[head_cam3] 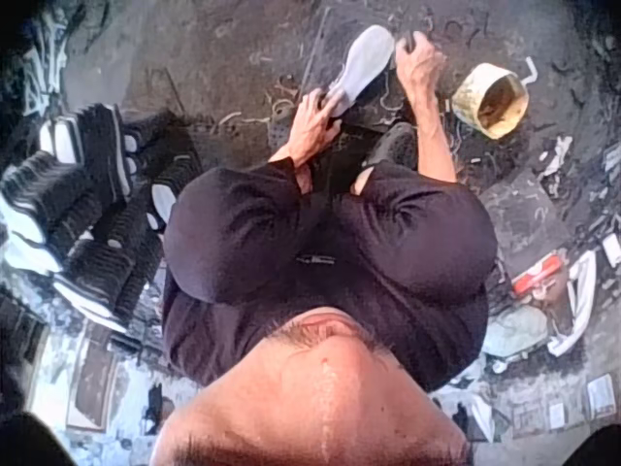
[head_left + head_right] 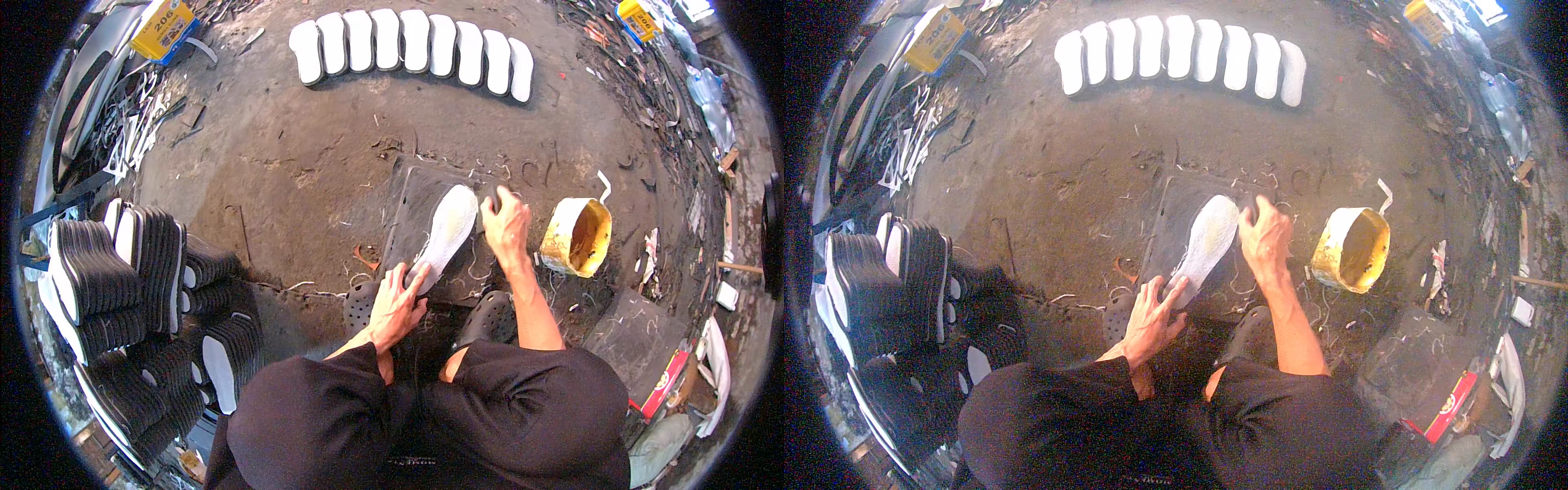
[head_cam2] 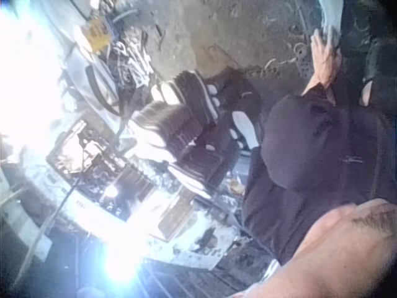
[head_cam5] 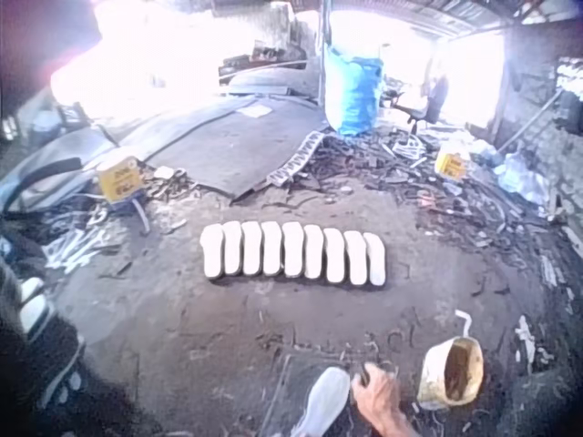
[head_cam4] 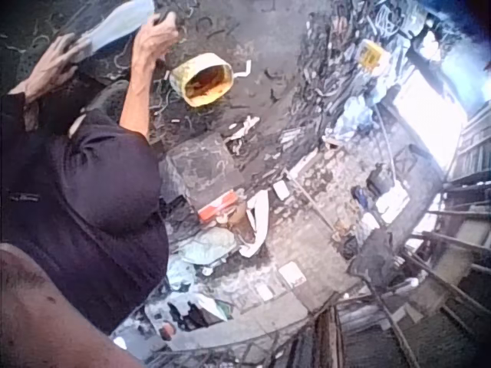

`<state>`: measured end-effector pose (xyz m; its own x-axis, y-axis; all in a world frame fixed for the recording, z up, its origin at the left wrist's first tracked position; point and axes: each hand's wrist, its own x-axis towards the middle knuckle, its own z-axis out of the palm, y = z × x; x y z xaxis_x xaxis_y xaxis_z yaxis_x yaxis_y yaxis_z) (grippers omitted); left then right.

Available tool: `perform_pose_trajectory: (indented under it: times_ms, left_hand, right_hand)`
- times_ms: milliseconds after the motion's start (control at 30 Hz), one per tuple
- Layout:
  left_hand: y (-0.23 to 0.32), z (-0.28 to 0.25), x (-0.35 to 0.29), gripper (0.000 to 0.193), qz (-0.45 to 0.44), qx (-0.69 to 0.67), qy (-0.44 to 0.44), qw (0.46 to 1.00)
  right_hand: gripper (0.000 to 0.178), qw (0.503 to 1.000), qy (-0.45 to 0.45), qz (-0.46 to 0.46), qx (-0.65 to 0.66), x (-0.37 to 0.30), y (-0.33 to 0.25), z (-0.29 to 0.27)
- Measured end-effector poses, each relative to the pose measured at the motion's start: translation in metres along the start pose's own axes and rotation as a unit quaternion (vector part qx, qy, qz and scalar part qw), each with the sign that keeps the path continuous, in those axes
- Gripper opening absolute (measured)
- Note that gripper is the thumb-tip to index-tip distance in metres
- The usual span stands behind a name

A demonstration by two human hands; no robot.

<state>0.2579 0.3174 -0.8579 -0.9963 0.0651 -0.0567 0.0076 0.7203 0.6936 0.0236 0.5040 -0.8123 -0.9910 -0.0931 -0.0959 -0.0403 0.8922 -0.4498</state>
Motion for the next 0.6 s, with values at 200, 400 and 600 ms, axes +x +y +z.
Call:
perform_pose_trajectory:
  times_ms: [200, 400, 600]
  left_hand:
    - [0.004, 0.0, 0.002, 0.09, -0.008, 0.014, -0.007, 1.0]
    - [0.005, -0.001, 0.005, 0.089, -0.022, -0.019, -0.024, 0.999]
    - [0.003, 0.0, 0.003, 0.092, 0.005, 0.017, 0.002, 1.0]
  right_hand:
    - [0.039, 0.999, -0.013, -0.022, 0.032, 0.017, 0.013, 0.014]
    - [0.036, 0.942, -0.138, -0.305, -0.013, 0.052, 0.001, 0.013]
    - [0.042, 0.904, -0.1, -0.414, 0.028, 0.061, -0.001, -0.008]
